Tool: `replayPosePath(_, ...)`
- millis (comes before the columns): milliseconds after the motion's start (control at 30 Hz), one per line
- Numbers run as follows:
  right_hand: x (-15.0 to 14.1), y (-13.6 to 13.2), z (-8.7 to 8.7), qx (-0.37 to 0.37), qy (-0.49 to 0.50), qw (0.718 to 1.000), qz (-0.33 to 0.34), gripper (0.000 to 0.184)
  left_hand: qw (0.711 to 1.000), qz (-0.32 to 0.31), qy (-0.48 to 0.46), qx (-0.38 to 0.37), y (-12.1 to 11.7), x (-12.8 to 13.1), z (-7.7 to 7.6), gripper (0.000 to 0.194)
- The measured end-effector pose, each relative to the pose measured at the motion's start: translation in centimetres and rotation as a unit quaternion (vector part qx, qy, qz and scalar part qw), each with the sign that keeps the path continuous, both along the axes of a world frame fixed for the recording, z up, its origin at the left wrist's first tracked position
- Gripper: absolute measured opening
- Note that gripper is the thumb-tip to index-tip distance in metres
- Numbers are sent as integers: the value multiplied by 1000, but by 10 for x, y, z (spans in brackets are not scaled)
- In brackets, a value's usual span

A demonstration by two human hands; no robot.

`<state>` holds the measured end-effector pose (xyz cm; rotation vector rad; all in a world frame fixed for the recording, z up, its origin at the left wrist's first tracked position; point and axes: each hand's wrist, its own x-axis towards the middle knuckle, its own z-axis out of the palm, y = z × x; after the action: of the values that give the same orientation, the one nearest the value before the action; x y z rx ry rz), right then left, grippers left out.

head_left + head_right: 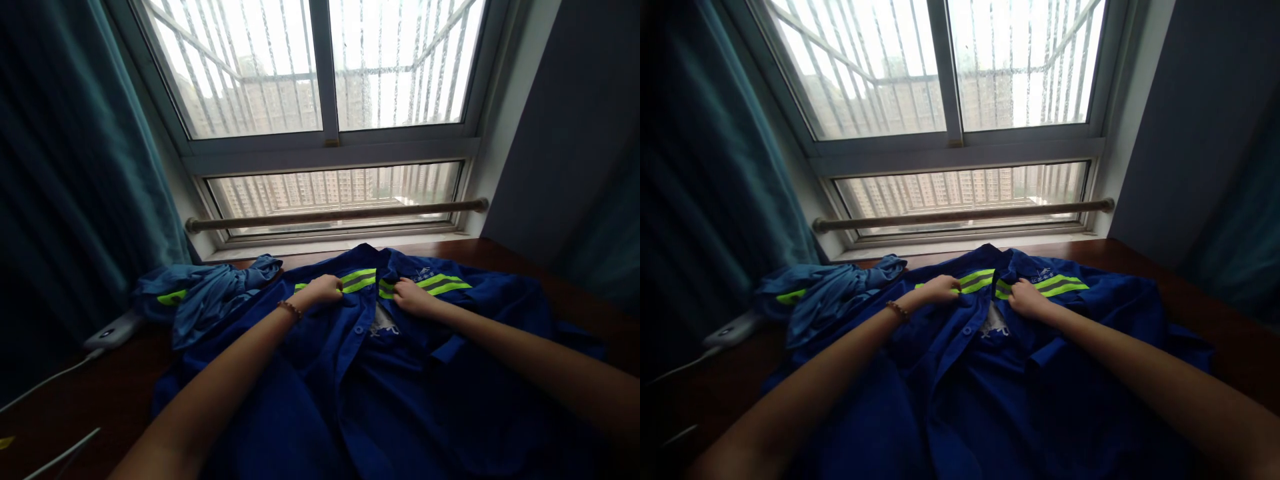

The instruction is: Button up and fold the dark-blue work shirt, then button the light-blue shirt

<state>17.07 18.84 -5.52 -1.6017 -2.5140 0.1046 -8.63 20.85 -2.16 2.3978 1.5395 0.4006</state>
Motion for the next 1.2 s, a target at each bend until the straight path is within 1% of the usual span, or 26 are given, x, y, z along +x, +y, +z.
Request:
replayPosePath(33, -7, 12, 2, -4, 3, 1000, -4, 27, 1000, -13, -9, 11, 9, 12, 6, 23)
replayPosePath(67, -13, 25, 2, -4, 7, 1000, -12, 27, 999, -19, -18, 27, 18, 25, 10, 26)
replayPosePath(133, -19, 47, 0, 3, 17, 999, -39, 28, 998, -27, -27, 52, 30, 53, 10, 33)
replayPosePath(167, -19, 56, -2, 11, 23, 998, -56, 31, 998, -32, -25, 53, 32, 65, 5, 33)
replayPosePath(233, -14, 69, -6, 27, 37, 995, -90, 35, 998, -44, -14, 50, 30, 84, -11, 29)
replayPosePath(300, -7, 76, -9, 38, 49, 992, -112, 36, 997, -43, -9, 60, 23, 91, -29, 33)
replayPosePath(367, -4, 77, -10, 46, 59, 990, -119, 34, 997, -34, -6, 75, 16, 90, -44, 38)
replayPosePath(433, -4, 72, -9, 54, 66, 990, -115, 32, 996, -32, -1, 85, 12, 85, -51, 41)
replayPosePath(500, -8, 60, -8, 60, 72, 990, -101, 28, 995, -35, 5, 90, 13, 81, -53, 41)
replayPosePath(567, -14, 43, -8, 64, 76, 991, -85, 24, 994, -37, 6, 100, 16, 81, -54, 41)
replayPosePath(700, -23, 3, -9, 72, 82, 992, -68, 23, 992, -33, -1, 121, 18, 83, -54, 38)
replayPosePath(767, -25, -10, -8, 88, 78, 991, -60, 22, 990, -26, -11, 141, 15, 83, -53, 34)
replayPosePath(867, -26, -17, -6, 105, 69, 991, -53, 18, 983, -25, -41, 175, 11, 82, -49, 22)
replayPosePath(900, -26, -16, -5, 100, 69, 991, -53, 18, 984, -28, -57, 169, 11, 81, -47, 19)
replayPosePath(933, -26, -15, -5, 92, 70, 992, -53, 17, 986, -33, -75, 147, 11, 80, -46, 18)
replayPosePath(1000, -25, -12, -6, 73, 74, 993, -53, 18, 989, -49, -116, 72, 13, 77, -42, 18)
replayPosePath(1100, -22, -9, -7, 65, 80, 994, -46, 22, 984, -92, -150, -40, 18, 72, -36, 22)
replayPosePath(1133, -21, -9, -7, 63, 81, 994, -44, 25, 982, -103, -149, -58, 19, 71, -35, 23)
replayPosePath(1200, -20, -9, -8, 57, 83, 994, -43, 27, 982, -109, -135, -73, 20, 68, -33, 23)
